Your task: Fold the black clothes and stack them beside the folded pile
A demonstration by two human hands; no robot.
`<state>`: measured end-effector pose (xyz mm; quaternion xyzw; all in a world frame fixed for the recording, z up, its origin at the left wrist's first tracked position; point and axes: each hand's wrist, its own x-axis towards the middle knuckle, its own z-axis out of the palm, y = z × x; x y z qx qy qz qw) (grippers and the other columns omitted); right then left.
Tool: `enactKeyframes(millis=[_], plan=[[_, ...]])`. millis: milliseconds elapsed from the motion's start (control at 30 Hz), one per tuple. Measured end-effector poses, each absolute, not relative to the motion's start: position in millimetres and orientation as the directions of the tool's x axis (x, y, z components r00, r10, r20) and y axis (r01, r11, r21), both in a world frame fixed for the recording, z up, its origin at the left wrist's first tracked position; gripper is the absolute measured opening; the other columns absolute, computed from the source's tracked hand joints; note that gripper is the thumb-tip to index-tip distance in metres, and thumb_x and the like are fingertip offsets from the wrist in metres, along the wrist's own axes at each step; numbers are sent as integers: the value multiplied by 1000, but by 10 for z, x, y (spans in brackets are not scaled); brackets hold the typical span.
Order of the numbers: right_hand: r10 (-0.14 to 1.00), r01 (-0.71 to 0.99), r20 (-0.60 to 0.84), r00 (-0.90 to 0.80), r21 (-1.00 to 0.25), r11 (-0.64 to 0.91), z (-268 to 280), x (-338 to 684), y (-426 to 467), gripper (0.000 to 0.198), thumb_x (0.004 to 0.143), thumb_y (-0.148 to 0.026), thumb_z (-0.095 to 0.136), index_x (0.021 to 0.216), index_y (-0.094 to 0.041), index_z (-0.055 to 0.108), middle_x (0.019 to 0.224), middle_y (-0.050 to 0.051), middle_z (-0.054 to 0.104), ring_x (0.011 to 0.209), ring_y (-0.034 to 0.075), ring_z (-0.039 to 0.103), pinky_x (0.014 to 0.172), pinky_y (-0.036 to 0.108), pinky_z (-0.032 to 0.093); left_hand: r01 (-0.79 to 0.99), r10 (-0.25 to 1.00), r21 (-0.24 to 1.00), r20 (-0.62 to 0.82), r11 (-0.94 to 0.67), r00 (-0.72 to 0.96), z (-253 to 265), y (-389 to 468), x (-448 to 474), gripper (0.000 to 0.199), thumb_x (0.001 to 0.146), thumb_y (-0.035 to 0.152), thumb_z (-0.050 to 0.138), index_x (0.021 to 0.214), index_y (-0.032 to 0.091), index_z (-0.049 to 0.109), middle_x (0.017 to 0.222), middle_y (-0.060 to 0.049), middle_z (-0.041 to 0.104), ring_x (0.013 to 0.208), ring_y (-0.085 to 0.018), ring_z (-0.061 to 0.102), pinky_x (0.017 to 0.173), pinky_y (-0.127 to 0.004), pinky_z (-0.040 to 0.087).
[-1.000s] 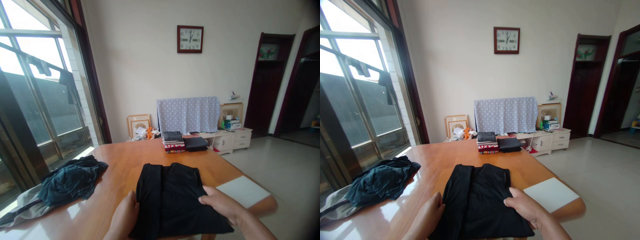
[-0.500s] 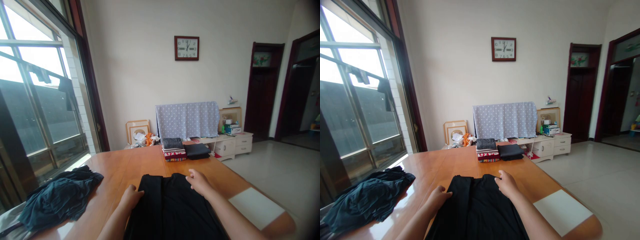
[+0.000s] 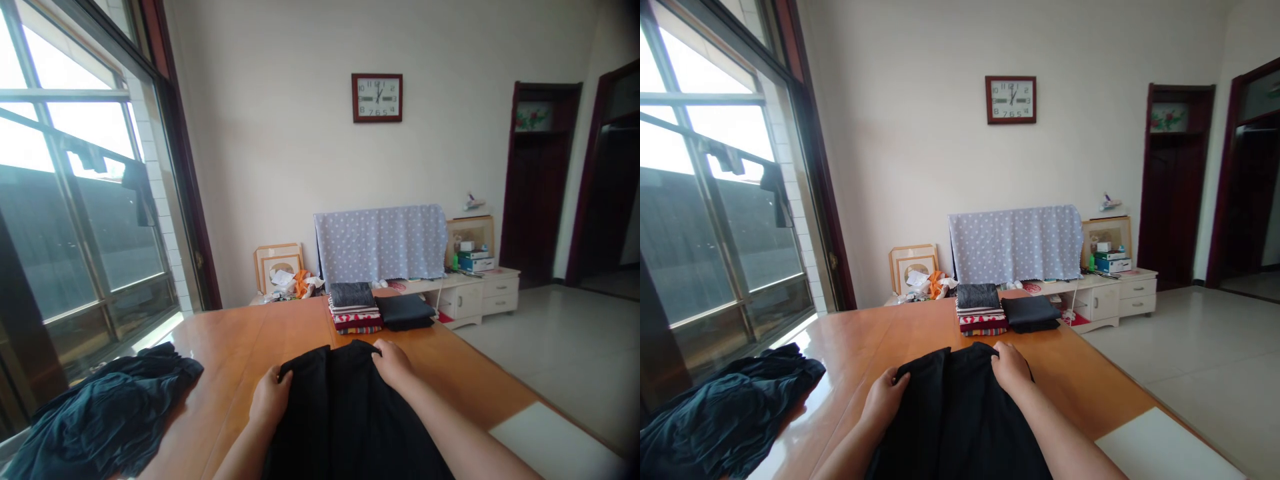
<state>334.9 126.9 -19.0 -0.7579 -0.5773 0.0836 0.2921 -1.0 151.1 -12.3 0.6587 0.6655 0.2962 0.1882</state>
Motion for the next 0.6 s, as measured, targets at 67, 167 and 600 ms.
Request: enactKeyframes(millis=[67, 167, 600], plan=[[919, 824, 228, 321, -546, -152, -191, 3387, 1295, 36, 86, -23, 54, 121, -21, 64, 124, 11, 65, 109, 22, 64, 89, 29, 45, 760, 990, 650, 116, -18, -76, -118, 1545, 1, 39, 90, 53, 49, 104, 19, 62, 104, -11, 73, 99, -26, 68, 75, -30, 46], [927, 823, 232, 295, -555, -123, -219, 3410, 1233, 44, 87, -24, 54, 131, -20, 59, 132, 12, 62, 111, 22, 64, 93, 30, 46, 761, 995, 648, 61, 25, -84, -133, 1522, -60, 41, 89, 52, 49, 109, 18, 61, 105, -12, 73, 99, -27, 68, 75, -30, 47], [999, 904, 38, 24, -428, -6, -194, 2779, 475, 70, 94, -54, 41, 151, -14, 42, 160, 13, 35, 150, 29, 24, 120, 43, 22, 695, 997, 718, -78, 50, 9, -55, 1214, -143, 28, 77, 45, 69, 65, 20, 60, 62, -1, 64, 64, -19, 63, 54, -26, 39]])
